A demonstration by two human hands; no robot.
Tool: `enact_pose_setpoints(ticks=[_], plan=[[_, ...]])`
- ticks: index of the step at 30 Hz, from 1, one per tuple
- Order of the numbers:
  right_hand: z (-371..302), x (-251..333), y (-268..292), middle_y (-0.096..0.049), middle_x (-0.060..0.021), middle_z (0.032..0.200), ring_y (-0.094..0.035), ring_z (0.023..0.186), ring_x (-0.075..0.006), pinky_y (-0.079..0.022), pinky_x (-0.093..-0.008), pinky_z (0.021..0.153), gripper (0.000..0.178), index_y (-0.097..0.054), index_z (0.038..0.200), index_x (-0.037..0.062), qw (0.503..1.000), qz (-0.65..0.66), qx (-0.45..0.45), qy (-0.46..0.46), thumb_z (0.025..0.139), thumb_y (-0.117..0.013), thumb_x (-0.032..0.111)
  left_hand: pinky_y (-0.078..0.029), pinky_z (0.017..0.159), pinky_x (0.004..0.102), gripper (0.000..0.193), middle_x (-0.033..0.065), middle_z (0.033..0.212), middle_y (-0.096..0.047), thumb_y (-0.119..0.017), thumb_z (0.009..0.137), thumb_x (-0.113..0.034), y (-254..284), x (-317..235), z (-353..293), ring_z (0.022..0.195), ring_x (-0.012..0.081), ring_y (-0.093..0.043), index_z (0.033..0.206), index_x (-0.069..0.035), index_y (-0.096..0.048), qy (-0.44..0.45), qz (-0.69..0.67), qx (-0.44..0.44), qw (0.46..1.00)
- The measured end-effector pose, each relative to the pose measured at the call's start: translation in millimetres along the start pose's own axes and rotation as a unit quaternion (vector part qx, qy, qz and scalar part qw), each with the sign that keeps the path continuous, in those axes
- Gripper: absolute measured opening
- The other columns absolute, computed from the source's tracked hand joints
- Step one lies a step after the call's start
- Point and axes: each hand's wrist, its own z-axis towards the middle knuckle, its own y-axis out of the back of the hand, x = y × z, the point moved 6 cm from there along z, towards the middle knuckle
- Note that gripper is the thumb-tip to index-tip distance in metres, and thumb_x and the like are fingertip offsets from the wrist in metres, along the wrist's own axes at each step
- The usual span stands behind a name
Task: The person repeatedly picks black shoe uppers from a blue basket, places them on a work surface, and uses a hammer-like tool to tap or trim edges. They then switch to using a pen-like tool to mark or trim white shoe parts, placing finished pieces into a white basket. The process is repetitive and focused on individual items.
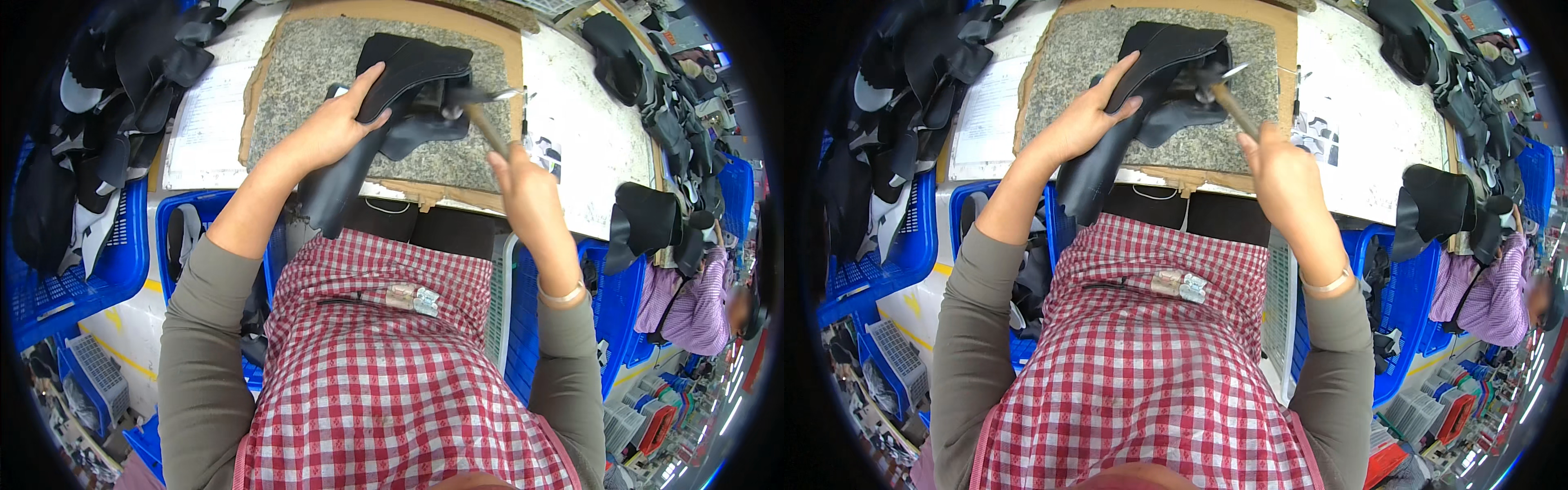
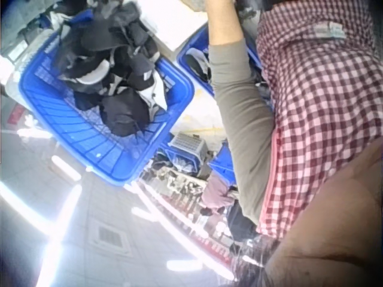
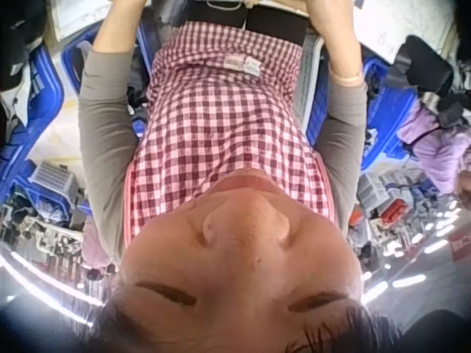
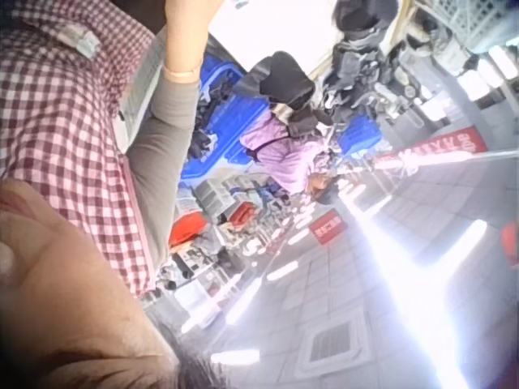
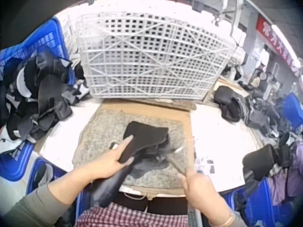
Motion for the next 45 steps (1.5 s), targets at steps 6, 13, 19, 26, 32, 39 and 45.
enact_pose_setpoints(ticks=[6,13,19,26,32,39,45], plan=[[2.2,-4.6,-6.5,-0.065,-0.0316,0.075,-0.066,0.078,-0.0522,-0.051,-0.0566,0.063,0.034,-0.056,0.105,-0.0036,0.996,0.021,0.082,-0.004,0.105,-0.058,0.030,-0.037,0.119,0.0465,0.073,0.0205,0.159,-0.043,-0.061,0.103,-0.042,-3.3,2.0,2.5,0.146,0.0386,-0.043,0.164,-0.024,-0.026,-0.020,-0.009,-0.011,1.000],[-8.4,-29.2,-40.4,-0.056,-0.0184,0.067,-0.049,0.058,-0.0258,-0.043,-0.0397,0.057,0.035,-0.059,0.116,-0.0056,0.952,0.251,0.043,-0.168,0.109,-0.053,0.028,-0.052,0.098,0.0498,0.083,0.0305,0.133,-0.062,-0.071,0.089,-0.037,-6.1,-2.0,-3.5,0.118,0.0451,-0.064,0.157,-0.007,-0.032,0.009,0.031,-0.037,0.999],[-24.2,-18.5,-64.6,-0.039,0.0067,0.064,-0.033,0.050,-0.0021,-0.024,-0.0212,0.044,0.036,-0.055,0.098,0.0072,0.937,0.243,0.154,-0.200,0.111,-0.049,0.040,-0.059,0.070,0.0464,0.082,0.0199,0.103,-0.075,-0.062,0.083,-0.008,13.3,-20.1,-78.4,0.084,0.0364,-0.075,0.160,-0.014,-0.035,0.016,0.100,-0.155,0.983],[-47.4,-4.9,-46.5,-0.036,0.0070,0.062,-0.028,0.047,-0.0011,-0.021,-0.0203,0.042,0.035,-0.047,0.092,0.0094,0.904,0.352,0.218,-0.106,0.111,-0.050,0.038,-0.061,0.081,0.0421,0.085,0.0171,0.151,-0.053,-0.065,0.084,-0.001,48.5,100.3,-348.3,0.111,0.0346,-0.070,0.161,-0.016,-0.034,0.141,0.224,-0.357,0.896],[-53.2,33.8,-71.6,-0.038,0.0075,0.062,-0.031,0.047,-0.0022,-0.025,-0.0209,0.041,0.032,-0.051,0.094,0.0098,0.883,0.372,0.241,-0.155,0.110,-0.053,0.037,-0.049,0.102,0.0528,0.110,0.0288,0.156,-0.039,-0.073,0.087,-0.008,-16.8,353.1,-405.6,0.132,0.0460,-0.050,0.163,-0.010,0.006,0.499,-0.176,-0.476,0.702],[-82.8,30.6,-60.9,-0.053,-0.0043,0.062,-0.049,0.055,-0.0133,-0.041,-0.0296,0.052,0.045,-0.060,0.093,-0.0002,0.951,0.235,0.192,-0.064,0.107,-0.055,0.042,-0.051,0.098,0.0394,0.038,0.0214,0.119,-0.070,-0.073,0.092,-0.021,79.8,271.4,-223.8,0.115,0.0353,-0.067,0.125,-0.003,-0.071,0.190,0.050,-0.329,0.924],[-73.7,-23.7,-48.7,-0.040,0.0074,0.063,-0.035,0.050,-0.0028,-0.027,-0.0216,0.043,0.029,-0.054,0.095,0.0080,0.892,0.375,0.118,-0.224,0.109,-0.055,0.034,-0.039,0.102,0.0454,0.043,0.0177,0.131,-0.052,-0.080,0.082,-0.007,197.2,48.2,-324.7,0.123,0.0328,-0.048,0.122,-0.004,-0.064,0.004,0.481,-0.656,0.582]])
